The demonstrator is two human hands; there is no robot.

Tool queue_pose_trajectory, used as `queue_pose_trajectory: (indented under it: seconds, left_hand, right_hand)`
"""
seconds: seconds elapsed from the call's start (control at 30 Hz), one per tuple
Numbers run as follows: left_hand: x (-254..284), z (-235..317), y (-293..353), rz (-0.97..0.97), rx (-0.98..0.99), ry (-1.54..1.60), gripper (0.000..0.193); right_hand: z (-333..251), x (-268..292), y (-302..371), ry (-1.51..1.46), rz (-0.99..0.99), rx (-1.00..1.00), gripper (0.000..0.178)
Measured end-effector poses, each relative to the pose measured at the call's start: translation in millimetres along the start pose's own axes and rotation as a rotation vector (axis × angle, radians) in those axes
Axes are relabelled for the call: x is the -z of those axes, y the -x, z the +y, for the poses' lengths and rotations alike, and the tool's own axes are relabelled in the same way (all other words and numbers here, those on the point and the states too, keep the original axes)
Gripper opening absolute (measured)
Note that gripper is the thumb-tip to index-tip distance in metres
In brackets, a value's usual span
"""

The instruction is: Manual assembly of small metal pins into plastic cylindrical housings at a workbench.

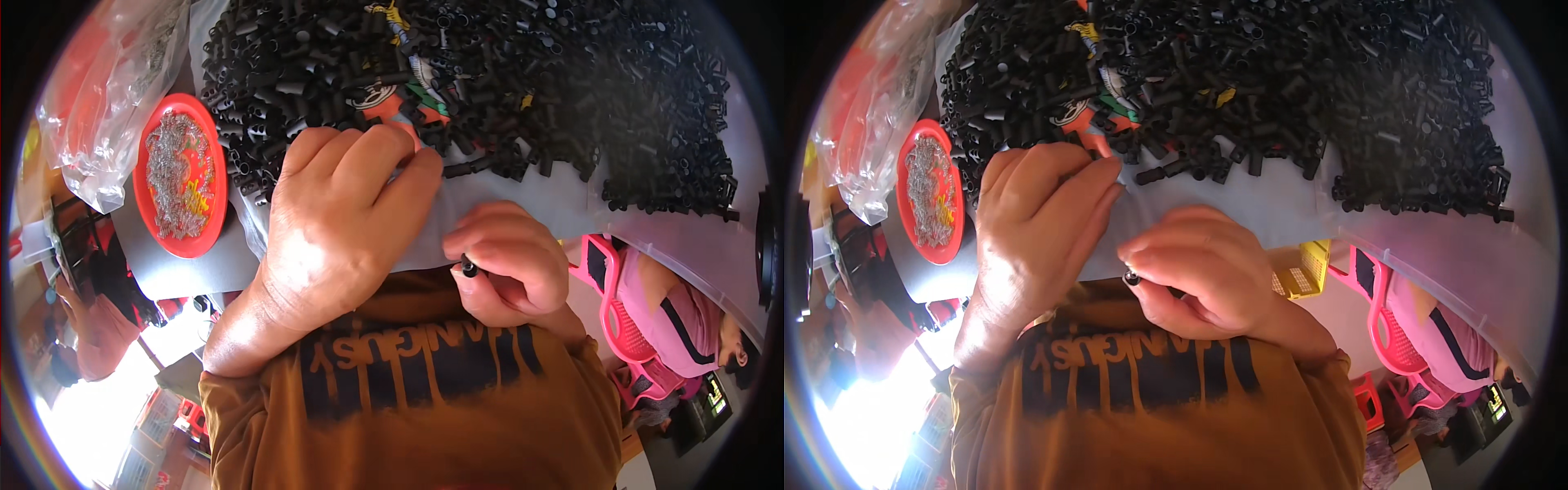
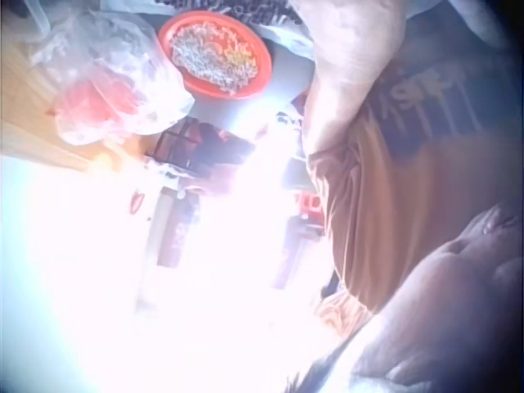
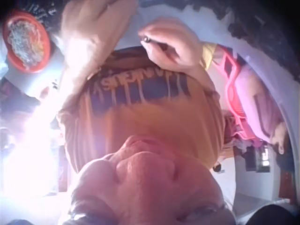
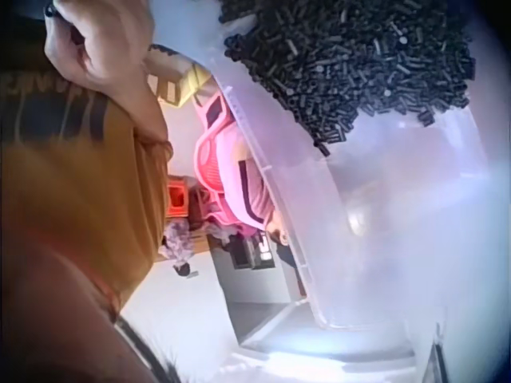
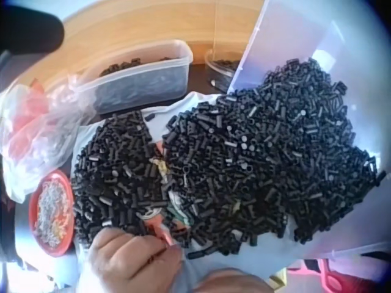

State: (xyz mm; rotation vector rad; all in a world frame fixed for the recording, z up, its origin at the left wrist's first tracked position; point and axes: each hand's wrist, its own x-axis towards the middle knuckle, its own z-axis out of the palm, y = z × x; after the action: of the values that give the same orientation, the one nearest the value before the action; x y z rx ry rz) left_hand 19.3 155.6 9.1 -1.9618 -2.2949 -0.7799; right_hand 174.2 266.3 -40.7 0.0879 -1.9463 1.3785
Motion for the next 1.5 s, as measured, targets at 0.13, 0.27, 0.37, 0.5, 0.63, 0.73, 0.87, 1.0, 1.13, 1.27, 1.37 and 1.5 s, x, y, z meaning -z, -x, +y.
queue_pose_trajectory:
  seconds: [0.13, 0.27, 0.37, 0.5, 0.63, 0.73, 0.87, 1.0, 1.13, 1.27, 1.37, 1.5]
  left_hand:
    - [-10.6, -7.7, 1.9, 0.002, -0.09, -0.13, 0.025]
    - [-10.7, -5.4, -1.1, 0.005, -0.057, -0.111, 0.028]
    - [-13.3, -5.8, -0.3, 0.005, -0.096, -0.15, 0.03]
    - [-6.8, -9.5, 3.2, -0.012, -0.101, -0.125, 0.031]
    - [-3.6, -4.7, 3.0, 0.025, -0.05, -0.083, 0.029]
    - [-4.7, -4.1, 3.7, 0.075, -0.026, -0.093, 0.028]
    - [2.6, -0.4, 3.5, 0.091, 0.14, -0.117, 0.023]
    - [3.1, -5.2, -0.5, 0.099, 0.136, -0.136, 0.023]
    - [1.4, -8.0, -4.0, 0.038, 0.072, -0.164, 0.027]
    - [3.6, -3.9, -12.7, -0.08, 0.101, -0.147, 0.023]
    - [7.9, -2.3, -16.4, -0.132, 0.099, -0.173, 0.021]
    - [5.9, -4.8, -19.3, -0.153, 0.089, -0.16, 0.019]
  right_hand:
    - [2.6, -0.4, 1.0, -0.015, -0.007, 0.008, 0.033]
    - [3.8, -1.4, 0.9, -0.035, 0.004, 0.018, 0.03]
    - [5.1, -3.8, 0.1, -0.034, 0.028, 0.037, 0.028]
    - [5.5, -7.5, 0.9, -0.023, 0.086, 0.045, 0.026]
    - [4.9, -8.4, -1.2, -0.02, 0.089, 0.046, 0.025]
    - [5.3, -9.2, -1.0, -0.022, 0.096, 0.043, 0.024]
    - [6.1, -9.1, -0.7, -0.016, 0.098, 0.032, 0.023]
    - [5.0, -10.3, -3.3, 0.015, 0.083, 0.026, 0.024]
    - [5.1, -10.6, -2.6, 0.029, 0.077, 0.028, 0.026]
    - [3.1, -8.5, -4.0, 0.039, 0.059, 0.002, 0.028]
    - [1.5, -7.4, -5.4, 0.022, 0.035, -0.01, 0.029]
    - [1.7, -9.3, -5.2, 0.024, 0.057, -0.037, 0.031]
